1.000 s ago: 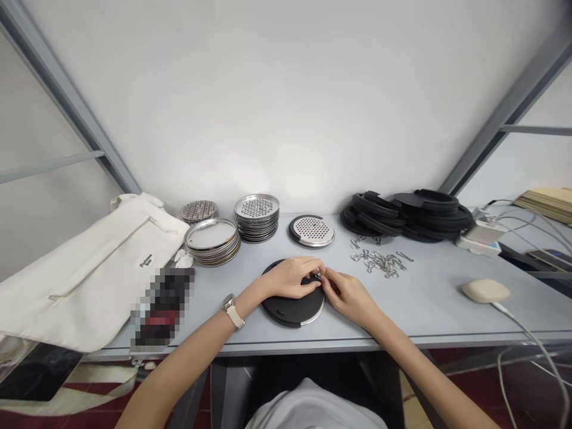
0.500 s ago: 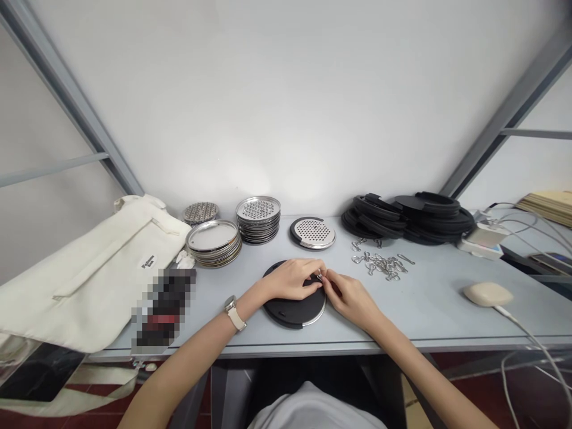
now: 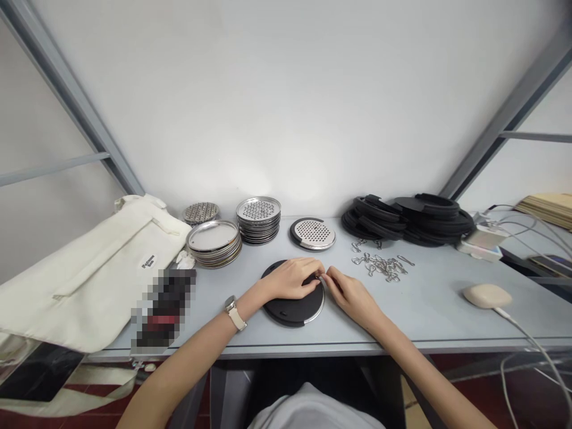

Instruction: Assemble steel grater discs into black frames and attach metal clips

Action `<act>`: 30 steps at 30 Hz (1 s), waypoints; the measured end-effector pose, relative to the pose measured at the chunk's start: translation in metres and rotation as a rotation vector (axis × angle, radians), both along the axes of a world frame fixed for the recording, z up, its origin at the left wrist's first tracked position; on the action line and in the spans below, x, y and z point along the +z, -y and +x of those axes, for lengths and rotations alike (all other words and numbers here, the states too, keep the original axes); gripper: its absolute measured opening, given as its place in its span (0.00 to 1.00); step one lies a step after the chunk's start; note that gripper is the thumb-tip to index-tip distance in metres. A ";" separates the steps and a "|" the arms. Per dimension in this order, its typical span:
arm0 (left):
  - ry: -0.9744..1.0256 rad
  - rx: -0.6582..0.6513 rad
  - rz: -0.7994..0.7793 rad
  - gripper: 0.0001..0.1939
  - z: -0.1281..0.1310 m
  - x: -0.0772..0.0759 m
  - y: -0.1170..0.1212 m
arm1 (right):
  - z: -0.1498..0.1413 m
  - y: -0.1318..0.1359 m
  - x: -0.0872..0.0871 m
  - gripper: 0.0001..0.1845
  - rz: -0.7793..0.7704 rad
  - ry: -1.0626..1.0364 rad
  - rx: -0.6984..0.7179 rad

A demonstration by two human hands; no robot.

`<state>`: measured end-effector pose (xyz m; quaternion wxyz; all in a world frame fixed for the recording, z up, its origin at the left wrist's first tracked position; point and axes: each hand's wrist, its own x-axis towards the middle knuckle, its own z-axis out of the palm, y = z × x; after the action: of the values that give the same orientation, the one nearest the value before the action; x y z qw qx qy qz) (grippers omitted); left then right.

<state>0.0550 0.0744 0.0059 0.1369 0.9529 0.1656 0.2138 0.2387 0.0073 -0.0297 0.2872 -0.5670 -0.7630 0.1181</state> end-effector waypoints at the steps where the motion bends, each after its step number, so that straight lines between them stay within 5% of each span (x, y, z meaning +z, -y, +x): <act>1: -0.008 0.003 0.019 0.06 0.000 0.000 0.000 | 0.000 0.000 0.000 0.12 -0.022 0.002 0.024; 14: -0.032 0.153 0.061 0.09 0.002 0.000 0.004 | -0.008 -0.002 -0.002 0.10 -0.052 0.154 -0.063; 30: -0.133 0.200 0.127 0.06 0.003 -0.002 0.002 | -0.010 -0.008 0.000 0.15 -0.119 0.018 -0.081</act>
<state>0.0579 0.0724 0.0038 0.0429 0.9506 0.2545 0.1727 0.2286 0.0153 -0.0294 0.2506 -0.6147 -0.7335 0.1464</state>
